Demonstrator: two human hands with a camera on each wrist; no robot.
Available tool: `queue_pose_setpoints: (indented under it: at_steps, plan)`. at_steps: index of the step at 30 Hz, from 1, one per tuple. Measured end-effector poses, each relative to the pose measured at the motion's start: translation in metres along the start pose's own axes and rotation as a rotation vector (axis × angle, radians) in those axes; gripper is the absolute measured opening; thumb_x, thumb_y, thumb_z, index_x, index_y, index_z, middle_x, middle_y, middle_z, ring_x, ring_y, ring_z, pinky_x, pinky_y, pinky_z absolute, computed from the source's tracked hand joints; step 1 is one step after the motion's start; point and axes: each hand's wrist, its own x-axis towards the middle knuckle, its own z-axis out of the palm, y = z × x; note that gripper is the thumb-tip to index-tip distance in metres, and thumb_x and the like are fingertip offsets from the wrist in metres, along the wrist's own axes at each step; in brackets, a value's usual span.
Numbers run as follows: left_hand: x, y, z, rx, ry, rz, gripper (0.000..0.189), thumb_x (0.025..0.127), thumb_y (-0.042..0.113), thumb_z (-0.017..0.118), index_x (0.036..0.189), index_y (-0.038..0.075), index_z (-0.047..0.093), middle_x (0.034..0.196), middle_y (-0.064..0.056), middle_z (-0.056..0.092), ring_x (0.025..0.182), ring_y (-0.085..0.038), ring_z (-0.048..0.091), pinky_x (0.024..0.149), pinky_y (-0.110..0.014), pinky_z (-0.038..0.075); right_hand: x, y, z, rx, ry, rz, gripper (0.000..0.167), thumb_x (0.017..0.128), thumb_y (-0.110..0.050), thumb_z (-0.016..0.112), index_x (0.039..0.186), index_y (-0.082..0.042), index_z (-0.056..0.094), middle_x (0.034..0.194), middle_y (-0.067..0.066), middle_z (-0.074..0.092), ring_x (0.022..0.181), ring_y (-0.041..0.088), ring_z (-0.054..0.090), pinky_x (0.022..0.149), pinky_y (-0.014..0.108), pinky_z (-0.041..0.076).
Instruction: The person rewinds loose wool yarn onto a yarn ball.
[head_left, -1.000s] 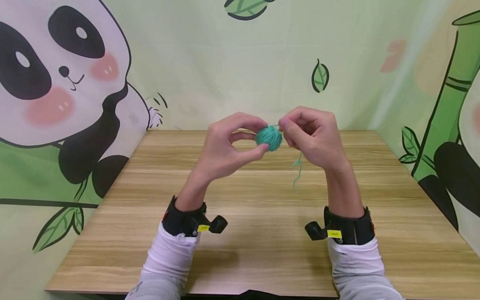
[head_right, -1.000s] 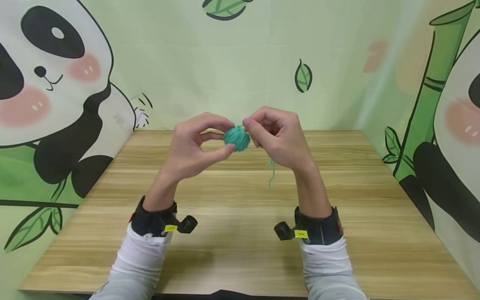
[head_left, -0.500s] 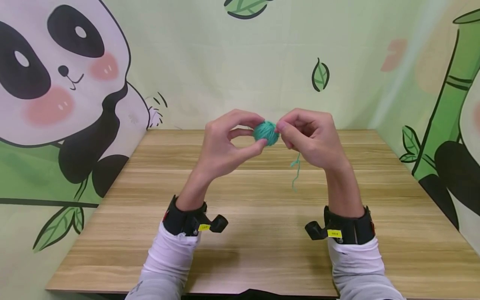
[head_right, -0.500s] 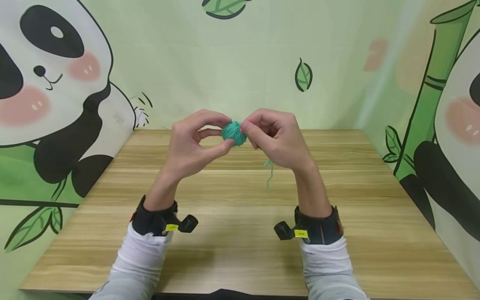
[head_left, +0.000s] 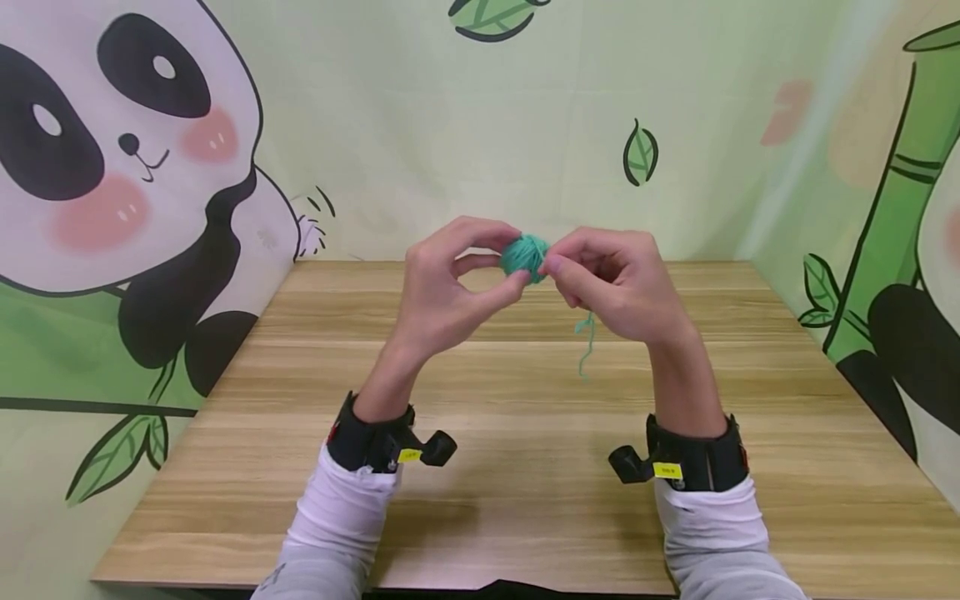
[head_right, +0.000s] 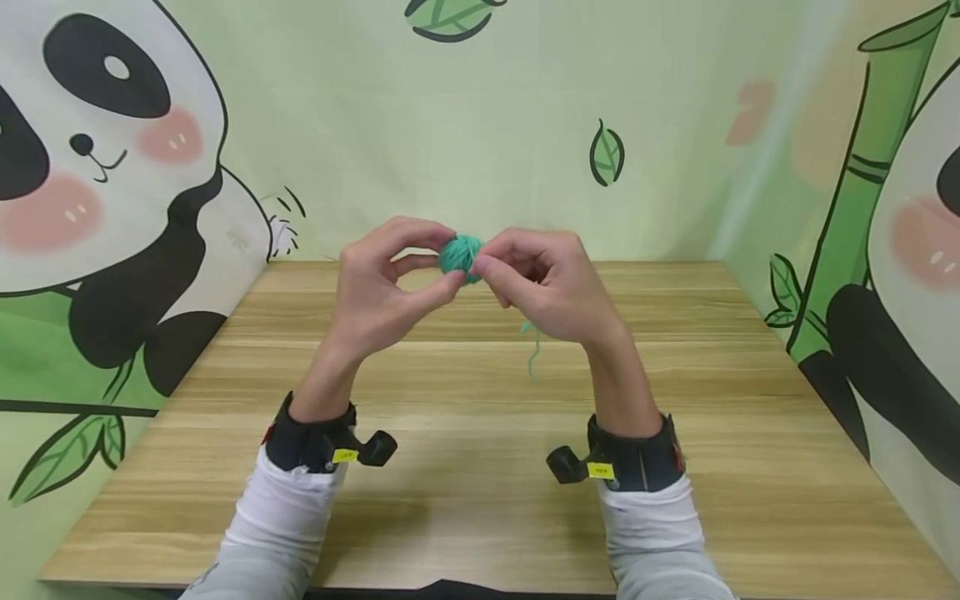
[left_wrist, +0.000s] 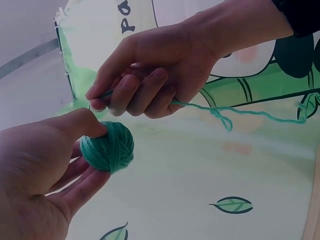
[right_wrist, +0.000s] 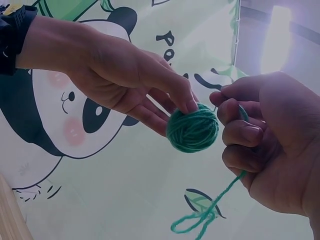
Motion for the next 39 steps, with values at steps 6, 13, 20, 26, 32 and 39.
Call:
queue_pose_setpoints:
  at_steps: [6,13,20,26,32,39]
  plan:
    - [0.000,-0.001,0.003,0.006,0.069,-0.008,0.037,0.089,-0.006,0.089,0.124,-0.008,0.077,0.120,-0.021,0.079,0.108,-0.030,0.081,0.095,-0.031,0.073,-0.001,0.002,0.002,-0.002,-0.042,-0.006,0.014,0.108,0.001,0.069,0.103,0.013,0.075,0.069,0.003,0.057,0.054,0.013,0.045,0.044,0.027,0.029]
    - [-0.001,-0.001,0.005,-0.005,0.118,-0.021,0.036,0.091,-0.005,0.087,0.126,-0.006,0.077,0.124,-0.020,0.078,0.110,-0.029,0.080,0.098,-0.032,0.073,0.001,0.003,0.007,-0.011,-0.133,0.001,0.019,0.102,0.014,0.066,0.100,0.000,0.079,0.068,0.001,0.057,0.053,0.012,0.044,0.044,0.026,0.030]
    - [-0.001,0.003,0.007,-0.103,0.143,-0.060,0.038,0.093,-0.005,0.085,0.129,-0.008,0.075,0.127,-0.022,0.075,0.113,-0.025,0.079,0.101,-0.036,0.073,0.002,0.002,0.007,-0.053,-0.192,0.022,0.018,0.105,0.007,0.067,0.102,-0.003,0.082,0.069,0.002,0.059,0.053,0.012,0.045,0.045,0.024,0.032]
    - [-0.002,0.007,0.008,-0.185,0.143,-0.084,0.040,0.093,-0.008,0.084,0.131,-0.010,0.073,0.130,-0.025,0.073,0.115,-0.017,0.078,0.103,-0.039,0.072,0.001,0.005,0.007,-0.051,-0.229,0.033,0.015,0.108,0.001,0.069,0.101,-0.005,0.081,0.070,0.001,0.058,0.055,0.012,0.045,0.046,0.025,0.032]
    - [-0.001,0.008,0.008,-0.221,0.141,-0.080,0.041,0.093,-0.011,0.082,0.132,-0.013,0.071,0.131,-0.029,0.072,0.114,-0.014,0.078,0.102,-0.041,0.073,0.001,0.007,0.008,-0.052,-0.233,0.030,0.016,0.107,0.001,0.069,0.098,-0.006,0.081,0.069,0.001,0.058,0.054,0.012,0.045,0.047,0.027,0.032]
    - [0.000,0.009,0.006,-0.271,0.126,-0.076,0.040,0.094,-0.012,0.081,0.132,-0.014,0.069,0.129,-0.025,0.074,0.114,-0.014,0.078,0.104,-0.042,0.072,0.001,0.007,0.008,-0.059,-0.216,0.050,0.019,0.103,0.009,0.068,0.099,-0.004,0.082,0.069,0.002,0.057,0.053,0.012,0.044,0.045,0.028,0.032]
